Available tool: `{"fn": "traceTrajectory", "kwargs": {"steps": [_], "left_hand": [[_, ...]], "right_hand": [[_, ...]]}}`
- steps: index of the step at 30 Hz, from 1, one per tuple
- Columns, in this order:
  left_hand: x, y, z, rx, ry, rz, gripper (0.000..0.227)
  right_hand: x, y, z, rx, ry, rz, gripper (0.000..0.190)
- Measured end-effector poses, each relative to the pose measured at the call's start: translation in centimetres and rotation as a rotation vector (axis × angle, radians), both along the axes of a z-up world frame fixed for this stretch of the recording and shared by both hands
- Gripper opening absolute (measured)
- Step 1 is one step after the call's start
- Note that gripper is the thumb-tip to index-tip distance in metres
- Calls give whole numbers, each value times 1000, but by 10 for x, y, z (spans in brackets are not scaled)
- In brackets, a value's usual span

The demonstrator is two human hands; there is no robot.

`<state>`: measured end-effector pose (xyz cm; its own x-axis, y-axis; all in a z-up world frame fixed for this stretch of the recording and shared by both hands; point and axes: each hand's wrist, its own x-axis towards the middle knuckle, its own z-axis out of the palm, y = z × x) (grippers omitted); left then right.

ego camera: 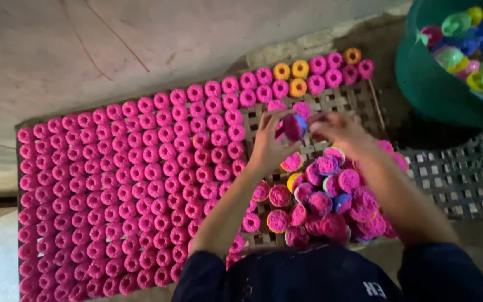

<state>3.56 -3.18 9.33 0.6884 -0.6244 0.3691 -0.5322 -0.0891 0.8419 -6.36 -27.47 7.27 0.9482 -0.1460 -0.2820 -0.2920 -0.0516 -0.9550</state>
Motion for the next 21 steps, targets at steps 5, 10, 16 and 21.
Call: {"fn": "traceTrajectory", "kwargs": {"steps": [5, 10, 16, 21], "left_hand": [[1, -8, -28, 16, 214, -114, 98], [-21, 5, -105, 461, -75, -351, 97], [-22, -7, -156, 756, -255, -369, 76], [13, -8, -122, 417, -7, -297, 75]], "right_hand": [[-2, 45, -22, -69, -273, -278, 36], [-17, 41, -31, -1143, -269, 15, 46], [-15, 43, -54, -1074, -561, -224, 45], [-7, 3, -5, -415, -553, -403, 14]]}}
